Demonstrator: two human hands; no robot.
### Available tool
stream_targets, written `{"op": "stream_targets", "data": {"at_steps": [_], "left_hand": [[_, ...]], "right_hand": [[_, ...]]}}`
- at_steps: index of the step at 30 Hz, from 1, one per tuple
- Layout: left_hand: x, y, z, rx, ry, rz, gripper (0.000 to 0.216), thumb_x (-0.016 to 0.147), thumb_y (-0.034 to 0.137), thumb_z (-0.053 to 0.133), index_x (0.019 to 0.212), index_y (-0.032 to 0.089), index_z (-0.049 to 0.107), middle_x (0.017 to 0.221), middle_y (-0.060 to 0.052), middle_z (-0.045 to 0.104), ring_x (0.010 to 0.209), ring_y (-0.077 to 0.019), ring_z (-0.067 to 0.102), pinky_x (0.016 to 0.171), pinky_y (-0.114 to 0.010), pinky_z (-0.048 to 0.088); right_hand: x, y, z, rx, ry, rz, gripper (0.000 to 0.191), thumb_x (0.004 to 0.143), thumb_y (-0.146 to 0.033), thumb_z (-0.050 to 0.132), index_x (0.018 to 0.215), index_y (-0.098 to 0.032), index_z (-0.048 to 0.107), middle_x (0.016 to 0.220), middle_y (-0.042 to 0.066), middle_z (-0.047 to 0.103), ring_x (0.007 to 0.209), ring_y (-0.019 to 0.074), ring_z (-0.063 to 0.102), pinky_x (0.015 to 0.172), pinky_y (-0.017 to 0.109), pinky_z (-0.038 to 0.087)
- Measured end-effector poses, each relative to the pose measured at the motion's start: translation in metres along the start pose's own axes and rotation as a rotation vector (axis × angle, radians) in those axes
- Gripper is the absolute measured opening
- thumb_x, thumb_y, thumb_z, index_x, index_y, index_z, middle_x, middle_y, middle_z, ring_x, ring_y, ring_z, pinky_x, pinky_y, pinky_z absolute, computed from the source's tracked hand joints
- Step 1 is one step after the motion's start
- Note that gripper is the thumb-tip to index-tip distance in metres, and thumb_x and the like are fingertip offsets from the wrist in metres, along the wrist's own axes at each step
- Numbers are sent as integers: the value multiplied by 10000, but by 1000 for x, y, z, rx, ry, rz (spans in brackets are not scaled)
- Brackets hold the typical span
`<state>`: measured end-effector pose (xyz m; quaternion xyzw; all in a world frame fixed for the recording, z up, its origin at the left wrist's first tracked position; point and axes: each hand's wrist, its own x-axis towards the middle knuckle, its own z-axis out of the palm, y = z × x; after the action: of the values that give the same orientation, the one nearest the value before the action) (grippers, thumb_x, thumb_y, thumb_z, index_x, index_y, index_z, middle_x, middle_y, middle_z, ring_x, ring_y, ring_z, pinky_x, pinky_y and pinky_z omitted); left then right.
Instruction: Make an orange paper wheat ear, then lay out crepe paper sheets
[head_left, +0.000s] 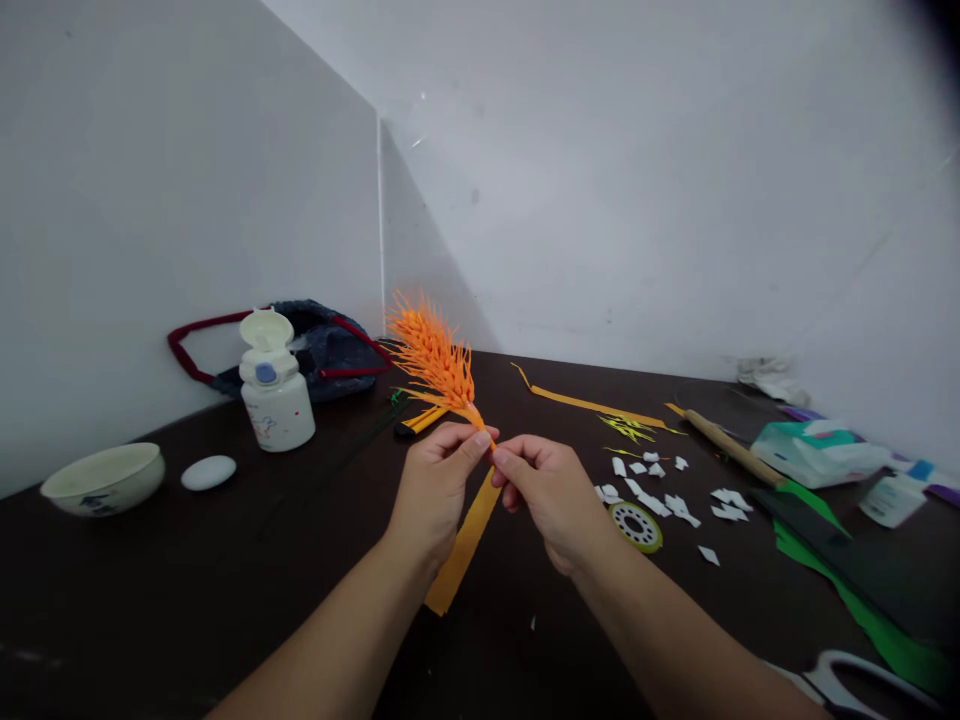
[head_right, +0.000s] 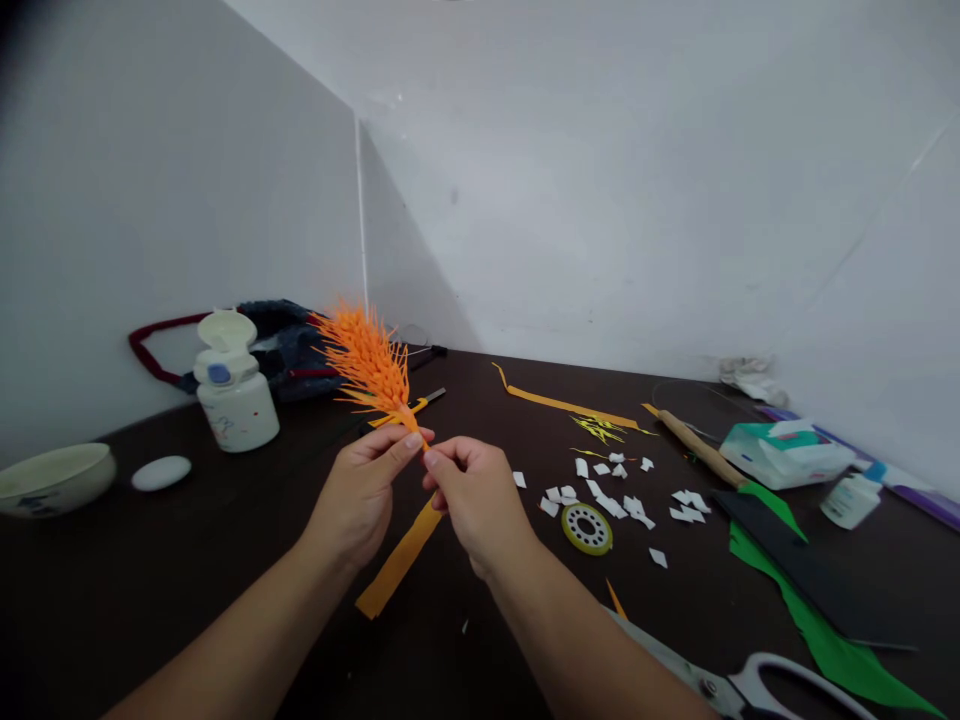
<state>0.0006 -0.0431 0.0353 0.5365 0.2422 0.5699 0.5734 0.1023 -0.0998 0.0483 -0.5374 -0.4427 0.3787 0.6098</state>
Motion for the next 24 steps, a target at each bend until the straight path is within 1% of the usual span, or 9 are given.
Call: {"op": "stream_targets", "data": {"at_steps": [5,8,13,16,19,24], "left_hand": [[-1,-5,2,-101,24,-64,100,706,258,686,734,163,705,827,-47,698,814,-156,595,792,-284,437],[-2,-5,3,-154,10,-74,94,733,244,663,733,153,689,838,-54,692,799,-146,592,775,-274,441],[-4,-1,2,-137,-17,-53,118,773,230,608,723,149,677,776,-42,673,760,-139,580,728,-259,443],[-4,0,0,-116,-24,-38,128,777,239,598,729,155,682,781,-42,679,752,-135,574,720,-254,441],[-3,1,0,-114,-49,-56,136,774,253,597,730,161,687,796,-46,690,723,-130,576,687,-248,445],[-4,2,0,-99,-67,-56,134,777,255,608,782,156,699,843,-55,702,790,-146,602,737,-256,453]], "right_hand": [[-2,2,8,-9,80,-20,122,718,-263,604,640,-171,586,538,-43,547,436,76,456,451,216,347],[-3,5,11,-29,111,-69,117,721,-260,602,647,-169,591,547,-40,545,448,81,458,459,218,356],[-2,9,12,-86,76,-116,123,738,-279,602,678,-172,606,578,-34,553,484,97,487,493,232,397],[-1,8,11,-70,39,-103,140,749,-302,595,701,-173,621,603,-25,576,481,98,493,490,235,401],[-2,7,10,-31,-9,-79,172,765,-318,574,705,-169,634,609,-17,584,459,89,477,464,228,382],[-2,7,10,5,22,-90,138,741,-277,587,657,-169,609,566,-29,563,442,80,446,450,220,354]]}}
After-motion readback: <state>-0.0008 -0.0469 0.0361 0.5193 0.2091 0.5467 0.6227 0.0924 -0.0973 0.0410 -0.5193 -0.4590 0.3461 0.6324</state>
